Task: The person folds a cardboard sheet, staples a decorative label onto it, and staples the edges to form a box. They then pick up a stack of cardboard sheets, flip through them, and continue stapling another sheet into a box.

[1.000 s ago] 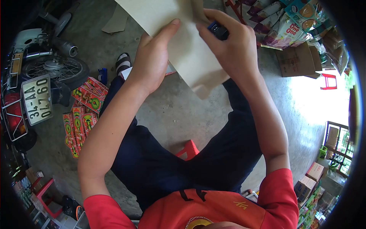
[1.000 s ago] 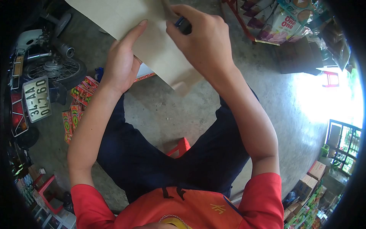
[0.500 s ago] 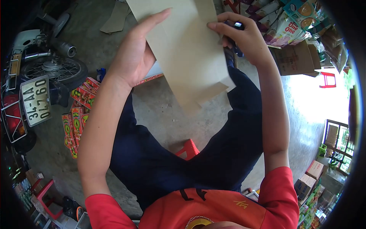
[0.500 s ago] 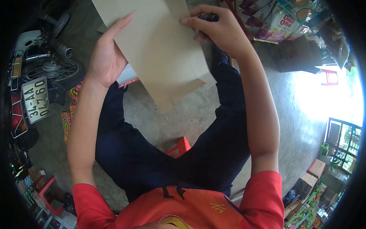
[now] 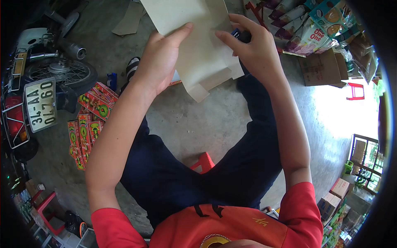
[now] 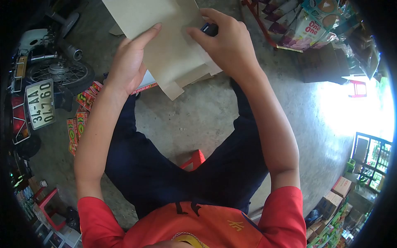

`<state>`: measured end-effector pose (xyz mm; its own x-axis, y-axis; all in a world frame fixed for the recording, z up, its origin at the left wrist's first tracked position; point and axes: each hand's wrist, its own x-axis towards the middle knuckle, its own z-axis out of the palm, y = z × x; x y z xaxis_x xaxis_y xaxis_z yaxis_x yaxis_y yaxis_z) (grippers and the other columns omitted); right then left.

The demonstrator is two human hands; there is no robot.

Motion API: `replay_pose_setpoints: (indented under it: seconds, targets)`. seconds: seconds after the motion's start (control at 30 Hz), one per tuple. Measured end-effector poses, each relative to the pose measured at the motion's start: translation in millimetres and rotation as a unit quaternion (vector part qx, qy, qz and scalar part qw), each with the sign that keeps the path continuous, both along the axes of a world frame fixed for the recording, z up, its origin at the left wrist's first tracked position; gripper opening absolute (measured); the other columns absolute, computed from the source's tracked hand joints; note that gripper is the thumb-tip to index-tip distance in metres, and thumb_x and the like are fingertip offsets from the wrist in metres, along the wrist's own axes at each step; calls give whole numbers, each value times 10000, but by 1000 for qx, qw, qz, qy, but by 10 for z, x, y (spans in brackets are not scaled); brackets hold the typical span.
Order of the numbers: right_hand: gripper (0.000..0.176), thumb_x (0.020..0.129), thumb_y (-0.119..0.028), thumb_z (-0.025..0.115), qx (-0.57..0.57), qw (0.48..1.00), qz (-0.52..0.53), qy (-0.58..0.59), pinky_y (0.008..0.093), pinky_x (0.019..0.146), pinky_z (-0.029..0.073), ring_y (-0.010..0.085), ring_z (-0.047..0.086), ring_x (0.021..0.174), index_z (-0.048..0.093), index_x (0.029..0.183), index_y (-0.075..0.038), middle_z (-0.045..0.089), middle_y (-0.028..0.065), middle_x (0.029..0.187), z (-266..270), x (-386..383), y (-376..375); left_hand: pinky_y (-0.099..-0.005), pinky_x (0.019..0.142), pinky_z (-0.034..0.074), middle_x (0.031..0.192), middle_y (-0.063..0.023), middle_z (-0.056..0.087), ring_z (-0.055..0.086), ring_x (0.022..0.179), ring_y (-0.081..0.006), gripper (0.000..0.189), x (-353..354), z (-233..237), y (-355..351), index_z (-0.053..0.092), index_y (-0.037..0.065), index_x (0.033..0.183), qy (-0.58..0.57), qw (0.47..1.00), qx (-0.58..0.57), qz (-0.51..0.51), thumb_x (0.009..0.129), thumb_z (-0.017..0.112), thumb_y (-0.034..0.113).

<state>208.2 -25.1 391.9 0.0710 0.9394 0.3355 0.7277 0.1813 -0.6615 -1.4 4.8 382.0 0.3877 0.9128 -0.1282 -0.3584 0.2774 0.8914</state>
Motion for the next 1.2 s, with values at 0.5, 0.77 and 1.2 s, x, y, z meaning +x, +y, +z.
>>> replay_pose_setpoints:
  seconds: [0.5, 0.77, 1.2]
  targets:
    - [436, 867, -314, 751, 60, 982, 5, -178, 451, 723, 586, 375, 730, 754, 718, 1170, -3, 744, 176, 818, 117, -416, -211, -321, 874, 548, 1147, -87, 714, 688, 1011, -162, 321, 87, 16, -103, 650, -19, 1269, 24, 999, 26, 32, 1029, 616, 191]
    - [513, 873, -301, 787, 22, 999, 33, -22, 313, 628, 527, 165, 662, 632, 699, 1293, -20, 731, 110, 870, 24, -85, -39, -348, 931, 542, 1194, -101, 708, 691, 1059, -196, 354, -72, 59, 49, 644, -31, 1273, -14, 998, -12, 61, 1005, 653, 200]
    - [410, 874, -291, 761, -54, 995, -25, 81, 337, 667, 546, 190, 705, 664, 725, 1169, -9, 677, 127, 746, 25, 56, 33, -377, 1068, 490, 1379, -82, 632, 621, 1241, -186, 476, 3, 63, -15, 550, 19, 1419, -29, 998, -47, -23, 1085, 546, 359]
